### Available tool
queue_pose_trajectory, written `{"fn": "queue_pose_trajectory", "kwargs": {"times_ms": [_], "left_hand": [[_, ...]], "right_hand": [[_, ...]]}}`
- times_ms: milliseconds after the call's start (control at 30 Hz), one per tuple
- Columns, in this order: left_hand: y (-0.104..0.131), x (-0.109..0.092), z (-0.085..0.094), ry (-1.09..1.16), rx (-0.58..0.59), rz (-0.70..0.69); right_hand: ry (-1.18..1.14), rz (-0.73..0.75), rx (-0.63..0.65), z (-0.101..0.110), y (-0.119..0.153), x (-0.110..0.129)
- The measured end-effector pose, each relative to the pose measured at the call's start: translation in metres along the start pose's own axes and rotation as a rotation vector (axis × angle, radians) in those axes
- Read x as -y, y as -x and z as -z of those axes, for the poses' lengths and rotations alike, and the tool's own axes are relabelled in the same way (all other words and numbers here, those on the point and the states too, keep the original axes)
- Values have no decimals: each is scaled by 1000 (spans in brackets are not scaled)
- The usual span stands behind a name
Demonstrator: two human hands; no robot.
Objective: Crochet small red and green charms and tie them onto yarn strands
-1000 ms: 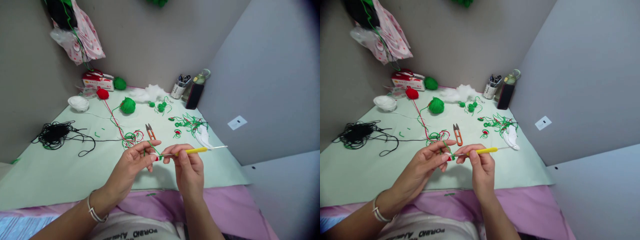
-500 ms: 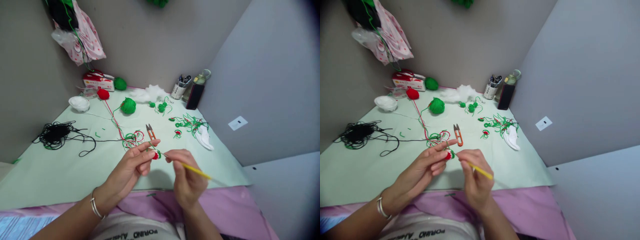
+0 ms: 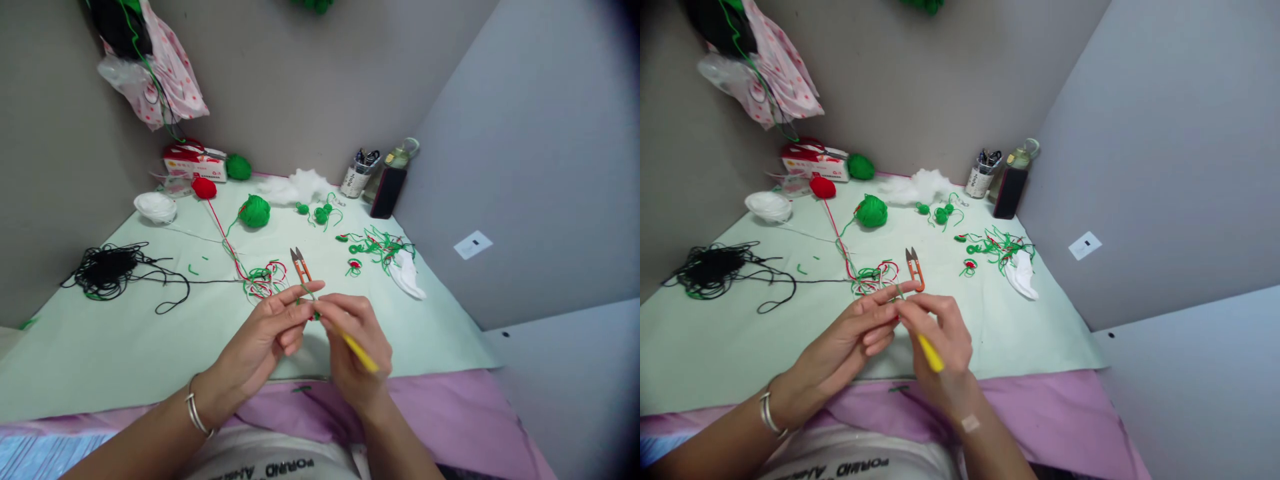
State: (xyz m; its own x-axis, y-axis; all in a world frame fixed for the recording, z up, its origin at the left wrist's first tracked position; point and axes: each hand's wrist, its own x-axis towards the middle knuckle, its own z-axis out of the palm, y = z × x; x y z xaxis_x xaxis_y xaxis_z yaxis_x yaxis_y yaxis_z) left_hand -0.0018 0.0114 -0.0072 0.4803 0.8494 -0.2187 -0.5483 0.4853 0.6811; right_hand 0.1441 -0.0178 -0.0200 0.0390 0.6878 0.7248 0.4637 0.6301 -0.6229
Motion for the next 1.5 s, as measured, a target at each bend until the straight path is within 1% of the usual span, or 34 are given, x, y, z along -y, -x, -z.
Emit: {"fn": "queue_pose_trajectory", "kwargs": {"times_ms": [67, 133, 200, 267, 367, 467, 533, 600, 700, 833, 933, 1067, 1133, 1200, 1233, 1267, 1333, 1400, 1433, 1500], "left_hand": [[-1, -3, 2, 39, -9, 3], [-1, -4, 0, 13, -33, -47], [1, -4, -2, -64, -33, -86], [3, -2, -5, -139, -24, -103], [6, -2, -5, -191, -32, -113], [8, -3, -3, -202, -51, -121], [8, -5, -3, -208, -57, -118], [8, -5, -3, -221, -58, -117], [8, -5, -1, -268, -70, -138], [8, -4, 2, -373, -106, -203], [8, -3, 3, -435, -119, -254], [9, 1, -1, -451, -136, -310], [9, 2, -4, -357, -123, -274], [8, 1, -4, -210, -79, -160], [7, 0, -4, -137, -57, -98], [6, -1, -3, -75, -41, -46], [4, -5, -1, -2, -30, 4], [4, -8, -1, 0, -26, -10], [4, -9, -2, -23, -20, -17], [5, -7, -4, -90, -18, -46]], "right_hand": [[-164, -143, -63, 2, -5, 0], [-336, -247, -94, 2, -10, 0], [-423, -268, -45, 0, -12, 0], [-418, -268, -5, -2, -12, -1], [-440, -334, -31, -3, -10, -3], [-561, -437, -31, -1, -10, -6], [-620, -470, -28, 1, -11, -6], [-639, -468, -25, 2, -11, -5], [-611, -422, -13, 3, -10, -1], [-404, -319, -25, 4, -7, 6], [-251, -203, -6, 5, -6, 8], [-67, 16, 85, 4, 0, 3], [87, 125, 100, 3, 5, -1], [178, 185, 75, 2, 7, -3], [170, 173, 61, 1, 6, -3], [123, 126, 37, 1, 5, -3], [-55, -36, -30, 2, -1, -1], [-245, -175, -91, 2, -7, 1], [-308, -213, -98, 2, -10, 1], [-339, -224, -58, 1, -13, 1]]}}
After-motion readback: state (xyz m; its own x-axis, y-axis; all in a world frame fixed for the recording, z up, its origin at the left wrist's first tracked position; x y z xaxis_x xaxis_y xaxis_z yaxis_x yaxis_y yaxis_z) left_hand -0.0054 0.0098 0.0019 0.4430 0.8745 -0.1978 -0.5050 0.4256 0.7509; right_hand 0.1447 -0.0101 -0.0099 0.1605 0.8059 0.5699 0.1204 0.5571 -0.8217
